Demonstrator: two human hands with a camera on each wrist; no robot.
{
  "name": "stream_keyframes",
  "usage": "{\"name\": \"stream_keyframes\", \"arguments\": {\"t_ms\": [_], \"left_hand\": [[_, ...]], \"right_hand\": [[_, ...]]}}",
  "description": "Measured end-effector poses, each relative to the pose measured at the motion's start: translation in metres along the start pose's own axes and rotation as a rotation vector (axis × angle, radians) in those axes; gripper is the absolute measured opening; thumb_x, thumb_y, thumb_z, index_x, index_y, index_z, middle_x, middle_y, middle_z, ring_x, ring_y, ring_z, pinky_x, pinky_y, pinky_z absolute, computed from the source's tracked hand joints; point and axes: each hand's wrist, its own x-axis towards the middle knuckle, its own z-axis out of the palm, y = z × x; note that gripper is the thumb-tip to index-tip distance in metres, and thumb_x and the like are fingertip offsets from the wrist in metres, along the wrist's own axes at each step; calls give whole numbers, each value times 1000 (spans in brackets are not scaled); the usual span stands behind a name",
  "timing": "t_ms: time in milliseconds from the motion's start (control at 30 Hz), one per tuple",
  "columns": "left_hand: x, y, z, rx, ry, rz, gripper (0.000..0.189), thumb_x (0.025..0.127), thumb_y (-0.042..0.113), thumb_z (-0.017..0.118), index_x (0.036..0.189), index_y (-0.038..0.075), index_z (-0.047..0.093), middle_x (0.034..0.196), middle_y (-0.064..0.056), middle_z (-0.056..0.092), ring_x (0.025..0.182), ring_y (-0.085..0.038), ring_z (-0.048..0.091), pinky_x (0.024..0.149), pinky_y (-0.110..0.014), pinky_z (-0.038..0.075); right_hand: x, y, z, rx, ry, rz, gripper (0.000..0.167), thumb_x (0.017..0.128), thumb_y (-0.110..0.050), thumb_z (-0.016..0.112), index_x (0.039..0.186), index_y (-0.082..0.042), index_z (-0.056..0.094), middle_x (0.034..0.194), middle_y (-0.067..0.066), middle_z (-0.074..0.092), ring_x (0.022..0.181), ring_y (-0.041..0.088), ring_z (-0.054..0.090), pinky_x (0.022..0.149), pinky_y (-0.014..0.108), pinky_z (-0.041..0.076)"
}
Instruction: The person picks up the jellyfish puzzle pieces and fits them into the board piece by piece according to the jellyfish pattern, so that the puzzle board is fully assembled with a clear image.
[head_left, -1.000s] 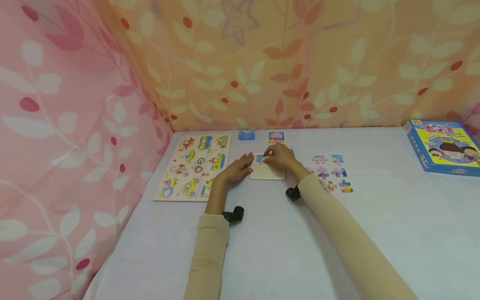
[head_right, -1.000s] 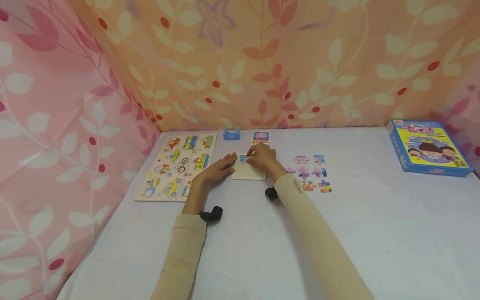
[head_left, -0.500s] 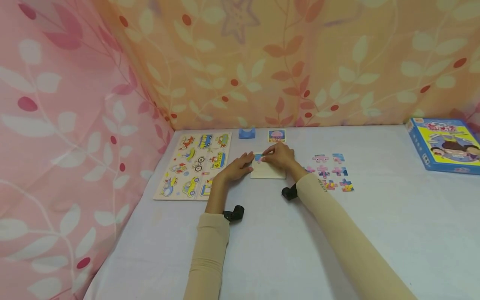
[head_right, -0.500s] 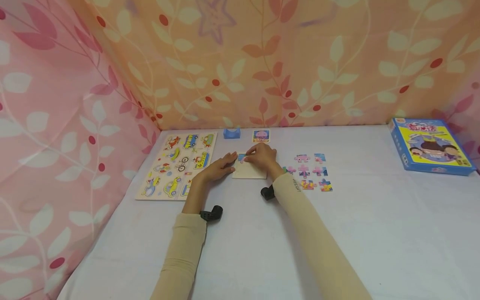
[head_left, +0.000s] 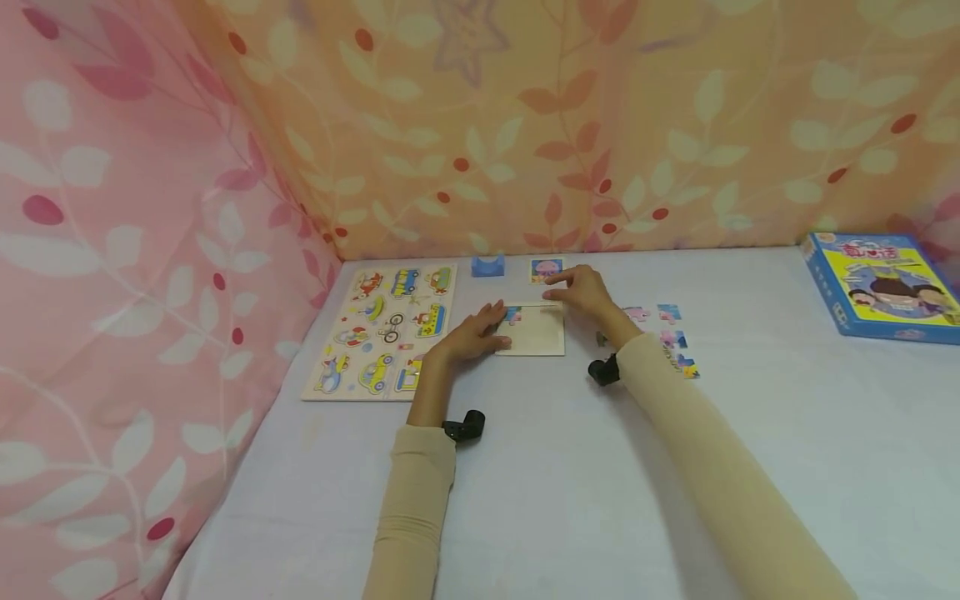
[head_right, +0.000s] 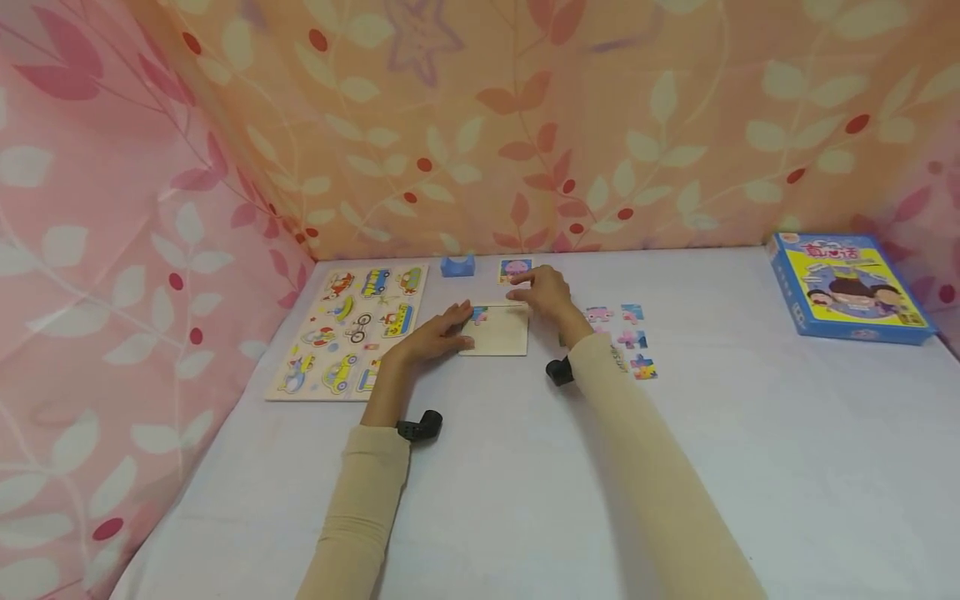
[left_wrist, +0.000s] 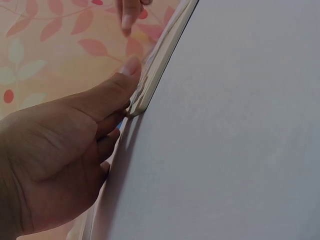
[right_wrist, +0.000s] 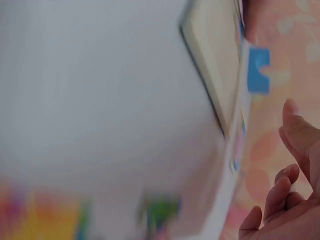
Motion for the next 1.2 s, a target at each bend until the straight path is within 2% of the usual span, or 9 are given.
{"name": "stream_keyframes", "arguments": {"t_ms": [133, 267, 333, 467, 633, 800, 1100, 1200], "left_hand": [[2, 3, 2, 22, -23, -44, 84, 83, 43, 63, 148, 23, 15, 156, 8, 5, 144, -16, -1, 117, -41, -3], [0, 2, 1, 54, -21, -22, 87, 81, 42, 66, 149, 21, 15, 156, 7, 4, 144, -16, -1, 117, -42, -2], [-1, 1, 0, 65, -20, -1, 87, 81, 41, 66, 148, 19, 16, 156, 6, 5, 144, -16, 0, 117, -42, -1], [1, 1, 1, 67, -20, 37, 89, 80, 41, 68, 148, 15, 17, 156, 2, 7, 144, -19, 1, 117, -43, -1], [0, 0, 1, 71, -19, 36, 91, 78, 41, 69, 148, 16, 17, 156, 1, 6, 144, -20, 1, 117, -44, -1], [-1, 2, 2, 68, -15, 30, 92, 78, 40, 70, 148, 15, 17, 156, 2, 5, 144, -20, 1, 117, -45, -1], [-2, -1, 6, 65, -3, 21, 92, 77, 40, 71, 148, 16, 18, 156, 2, 7, 144, -20, 3, 117, -44, 0], [-2, -1, 7, 71, 0, 18, 92, 77, 40, 71, 148, 17, 18, 156, 3, 7, 144, -19, 3, 117, -43, 1]], "right_hand": [[-6, 19, -40, 11, 63, 35, 35, 79, -23, 72, 108, -4, 68, 65, 2, 33, 65, 18, 31, 54, 28, 23], [-18, 46, -77, 15, 88, 72, 38, 80, -27, 71, 110, -5, 67, 61, 0, 33, 62, 18, 31, 54, 29, 25], [-27, 58, -91, -10, 61, 104, 40, 81, -27, 70, 114, -5, 66, 64, 2, 34, 65, 19, 32, 55, 29, 25], [-44, 78, -109, -76, -52, 177, 42, 82, -26, 69, 118, -6, 63, 81, 9, 38, 78, 24, 34, 62, 32, 27], [-51, 92, -112, -150, -163, 174, 42, 81, -24, 69, 119, -7, 62, 98, 16, 46, 92, 28, 38, 75, 36, 32], [-51, 95, -108, -204, -180, 129, 44, 79, -27, 72, 119, -10, 63, 100, 17, 49, 92, 29, 41, 77, 38, 33], [-49, 97, -98, -242, -188, 107, 41, 78, -31, 72, 115, -13, 66, 100, 16, 51, 91, 28, 43, 78, 41, 34], [-50, 98, -98, -254, -187, 117, 39, 79, -31, 71, 114, -15, 67, 98, 13, 51, 92, 27, 43, 78, 39, 32]]}}
